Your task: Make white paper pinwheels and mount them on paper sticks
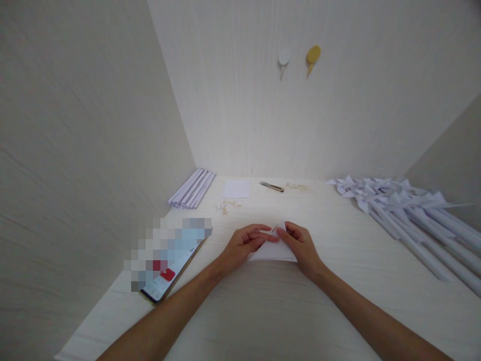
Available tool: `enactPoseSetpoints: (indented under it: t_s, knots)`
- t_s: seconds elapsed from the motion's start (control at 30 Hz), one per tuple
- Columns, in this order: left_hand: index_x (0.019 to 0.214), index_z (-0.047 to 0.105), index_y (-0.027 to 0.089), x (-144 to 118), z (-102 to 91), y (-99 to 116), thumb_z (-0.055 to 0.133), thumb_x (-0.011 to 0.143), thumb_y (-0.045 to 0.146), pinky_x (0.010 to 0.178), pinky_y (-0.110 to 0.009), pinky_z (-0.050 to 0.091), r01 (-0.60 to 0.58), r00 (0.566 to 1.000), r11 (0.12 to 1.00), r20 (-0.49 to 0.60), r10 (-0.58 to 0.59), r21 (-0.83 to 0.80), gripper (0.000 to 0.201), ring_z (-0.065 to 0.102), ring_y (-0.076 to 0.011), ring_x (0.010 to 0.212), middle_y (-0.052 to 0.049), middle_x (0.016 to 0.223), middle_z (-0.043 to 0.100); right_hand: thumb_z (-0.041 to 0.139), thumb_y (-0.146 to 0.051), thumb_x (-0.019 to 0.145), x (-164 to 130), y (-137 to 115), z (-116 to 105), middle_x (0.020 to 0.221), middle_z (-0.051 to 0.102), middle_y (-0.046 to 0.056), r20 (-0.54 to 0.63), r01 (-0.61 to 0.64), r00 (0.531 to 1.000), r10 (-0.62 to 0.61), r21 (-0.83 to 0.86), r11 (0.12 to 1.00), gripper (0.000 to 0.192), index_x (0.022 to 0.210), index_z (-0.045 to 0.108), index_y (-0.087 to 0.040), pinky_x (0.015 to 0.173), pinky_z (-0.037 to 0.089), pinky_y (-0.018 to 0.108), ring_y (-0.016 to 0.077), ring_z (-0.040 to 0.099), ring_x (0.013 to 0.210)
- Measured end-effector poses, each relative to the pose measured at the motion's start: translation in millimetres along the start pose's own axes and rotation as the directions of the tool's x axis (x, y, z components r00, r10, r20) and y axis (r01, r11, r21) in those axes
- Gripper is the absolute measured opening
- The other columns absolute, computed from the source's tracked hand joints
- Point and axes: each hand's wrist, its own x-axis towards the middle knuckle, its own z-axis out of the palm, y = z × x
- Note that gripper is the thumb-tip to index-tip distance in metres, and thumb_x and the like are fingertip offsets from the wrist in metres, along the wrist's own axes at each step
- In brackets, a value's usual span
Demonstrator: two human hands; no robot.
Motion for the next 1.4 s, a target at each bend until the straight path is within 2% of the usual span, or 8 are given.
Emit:
enactPoseSetpoints:
  t_s: [0.23, 0.5, 0.63, 0.77, 0.97, 1.1, 1.23, 1.4]
  knots:
    - [0.065, 0.065, 0.013, 0.1, 0.2, 3.0, 0.065, 0.058, 0.025, 0.071, -0.027, 0.043, -0.02, 1.0, 0.992, -0.01, 0.022, 0.122, 0.014, 0.059, -0.0159, 0.074, -0.006, 0.076, 0.066, 0.058, -0.038, 0.063, 0.9, -0.2, -0.2, 0.044, 0.036, -0.006, 0.072, -0.041, 0.997, 0.04, 0.012, 0.999, 0.028, 0.051, 0.044, -0.016, 0.037, 0.022, 0.019, 0.0056, 0.031, 0.039]
    - [0.056, 0.062, 0.013, 3.0, -1.8, 4.2, 0.058, 0.063, 0.029, 0.045, -0.019, 0.035, 0.057, 0.994, 0.974, -0.101, -0.035, 0.221, 0.018, 0.044, -0.0071, 0.042, 0.002, 0.046, 0.054, 0.059, -0.032, 0.062, -0.7, -8.5, 4.3, 0.046, 0.047, -0.005, 0.224, -0.047, 0.974, 0.029, 0.072, 0.996, 0.019, 0.056, 0.051, -0.015, 0.04, 0.027, 0.02, 0.0063, 0.038, 0.041]
    - [0.057, 0.06, 0.013, 3.5, -3.1, 1.6, 0.06, 0.06, 0.035, 0.047, -0.021, 0.035, 0.053, 0.992, 0.982, -0.126, -0.031, 0.181, 0.023, 0.044, -0.0079, 0.044, 0.001, 0.049, 0.054, 0.057, -0.031, 0.065, -0.4, -8.4, 3.2, 0.044, 0.045, -0.006, 0.163, -0.019, 0.987, 0.01, 0.058, 0.998, 0.018, 0.059, 0.055, -0.014, 0.04, 0.028, 0.02, 0.0056, 0.037, 0.039]
    - [0.051, 0.056, 0.012, 3.8, -5.3, 2.4, 0.047, 0.071, 0.044, 0.06, -0.024, 0.038, -0.037, 0.988, 0.999, -0.149, 0.038, 0.009, 0.039, 0.05, -0.0117, 0.061, -0.004, 0.064, 0.058, 0.057, -0.028, 0.066, -0.7, -9.7, 1.8, 0.043, 0.046, -0.006, -0.004, -0.008, 1.0, 0.008, 0.026, 1.0, 0.014, 0.067, 0.056, -0.014, 0.04, 0.031, 0.019, 0.0061, 0.041, 0.04]
    - [0.088, 0.055, 0.016, 8.4, -6.6, 2.7, 0.035, 0.069, 0.06, 0.068, -0.03, 0.042, -0.049, 0.969, 0.932, -0.242, -0.042, -0.36, 0.052, 0.055, -0.017, 0.078, -0.008, 0.09, 0.06, 0.06, -0.028, 0.063, -2.1, -11.2, 3.1, 0.054, 0.057, -0.004, -0.089, -0.021, 0.996, 0.032, 0.126, 0.992, 0.02, 0.068, 0.044, -0.018, 0.044, 0.039, 0.02, 0.0106, 0.057, 0.05]
    - [0.083, 0.055, 0.015, 8.9, -6.9, -1.7, 0.058, 0.061, 0.046, 0.055, -0.024, 0.043, -0.011, 0.952, 0.995, -0.304, -0.02, -0.102, 0.039, 0.055, -0.0136, 0.064, -0.004, 0.077, 0.061, 0.06, -0.029, 0.063, -3.2, -11.2, 3.6, 0.055, 0.058, -0.005, -0.035, -0.045, 0.998, 0.051, 0.164, 0.986, 0.025, 0.068, 0.037, -0.019, 0.047, 0.041, 0.02, 0.0131, 0.06, 0.055]
    - [0.068, 0.055, 0.011, 6.9, -7.3, -2.3, 0.054, 0.065, 0.042, 0.039, -0.02, 0.036, 0.073, 0.935, 0.991, -0.354, -0.028, 0.116, 0.031, 0.046, -0.0081, 0.041, 0.001, 0.052, 0.053, 0.06, -0.029, 0.063, -3.4, -10.2, 3.8, 0.054, 0.058, -0.004, 0.129, -0.059, 0.991, 0.043, 0.123, 0.991, 0.024, 0.073, 0.04, -0.019, 0.047, 0.039, 0.021, 0.0109, 0.056, 0.051]
    - [0.061, 0.057, 0.011, 4.9, -6.3, -2.5, 0.057, 0.063, 0.039, 0.04, -0.02, 0.035, 0.131, 0.979, 0.98, -0.177, -0.104, 0.147, 0.028, 0.045, -0.0079, 0.043, 0.001, 0.05, 0.052, 0.053, -0.034, 0.069, -3.4, -5.7, 4.5, 0.048, 0.046, -0.006, 0.22, -0.036, 0.975, 0.03, 0.019, 0.999, 0.019, 0.066, 0.046, -0.017, 0.038, 0.025, 0.019, 0.006, 0.039, 0.04]
